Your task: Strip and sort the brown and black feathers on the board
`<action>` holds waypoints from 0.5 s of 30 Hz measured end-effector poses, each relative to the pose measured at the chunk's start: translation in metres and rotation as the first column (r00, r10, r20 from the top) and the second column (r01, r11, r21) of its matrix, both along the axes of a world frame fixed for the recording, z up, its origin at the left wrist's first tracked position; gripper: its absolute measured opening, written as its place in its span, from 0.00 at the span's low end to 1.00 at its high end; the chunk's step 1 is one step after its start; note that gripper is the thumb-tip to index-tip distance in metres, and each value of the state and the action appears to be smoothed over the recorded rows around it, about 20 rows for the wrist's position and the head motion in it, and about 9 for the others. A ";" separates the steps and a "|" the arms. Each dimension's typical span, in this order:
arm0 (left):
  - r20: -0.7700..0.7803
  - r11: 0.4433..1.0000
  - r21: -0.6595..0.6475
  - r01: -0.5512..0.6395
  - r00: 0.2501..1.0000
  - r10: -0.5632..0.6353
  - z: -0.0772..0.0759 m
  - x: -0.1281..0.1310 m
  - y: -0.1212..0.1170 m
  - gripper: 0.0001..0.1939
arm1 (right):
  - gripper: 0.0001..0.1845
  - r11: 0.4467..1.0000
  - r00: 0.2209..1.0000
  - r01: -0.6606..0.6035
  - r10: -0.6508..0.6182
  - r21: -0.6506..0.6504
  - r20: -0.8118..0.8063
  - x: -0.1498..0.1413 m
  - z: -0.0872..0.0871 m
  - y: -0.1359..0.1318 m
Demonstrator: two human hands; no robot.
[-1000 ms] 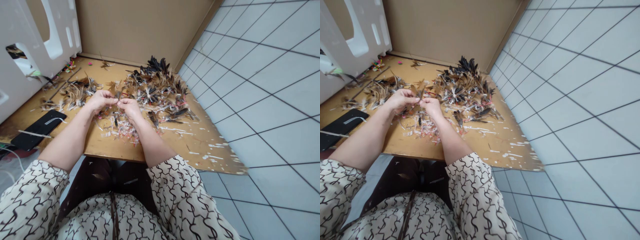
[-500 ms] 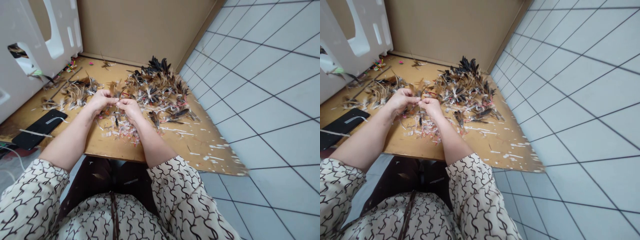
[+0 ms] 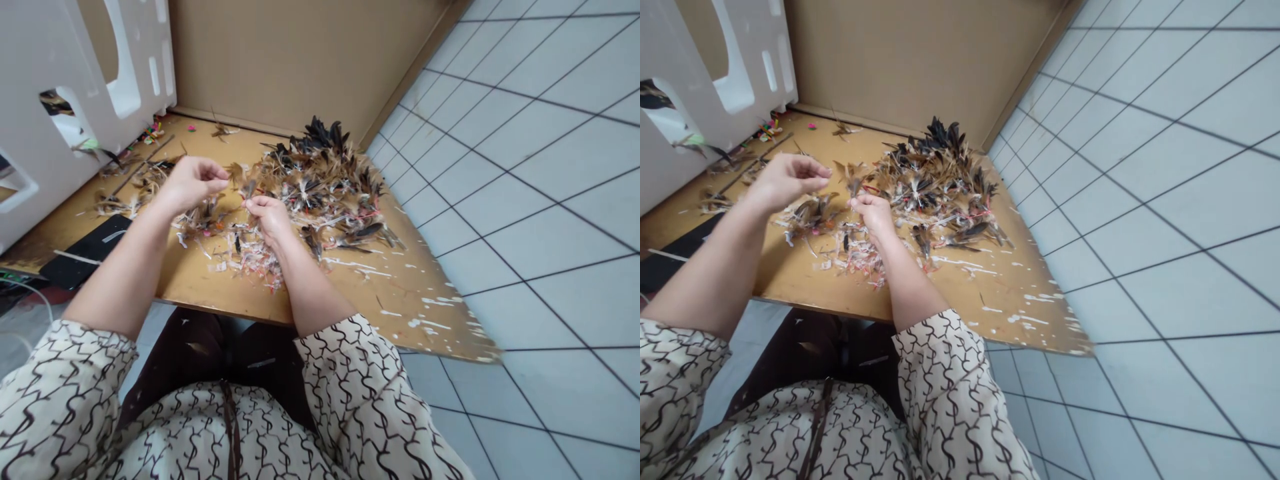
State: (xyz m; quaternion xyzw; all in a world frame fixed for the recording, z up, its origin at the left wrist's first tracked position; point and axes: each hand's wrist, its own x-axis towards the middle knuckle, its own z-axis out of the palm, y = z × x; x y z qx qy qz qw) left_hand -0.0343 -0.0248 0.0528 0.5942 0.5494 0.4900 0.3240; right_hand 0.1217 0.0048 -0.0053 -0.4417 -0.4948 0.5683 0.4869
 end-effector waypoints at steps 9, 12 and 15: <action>-0.606 0.853 -0.244 -0.462 0.759 0.238 0.006 -0.096 -0.070 0.04 | 0.11 0.994 0.998 -0.055 0.053 0.098 0.025 -0.001 -0.007 0.004; -0.661 0.844 -0.303 -0.442 0.736 0.147 -0.008 -0.107 -0.076 0.05 | 0.11 0.995 0.999 -0.049 0.047 0.086 0.025 -0.002 -0.009 0.006; -0.701 0.818 -0.311 -0.484 0.698 0.146 -0.013 -0.107 -0.077 0.05 | 0.12 0.995 0.999 -0.047 0.044 0.084 0.030 -0.002 -0.012 0.007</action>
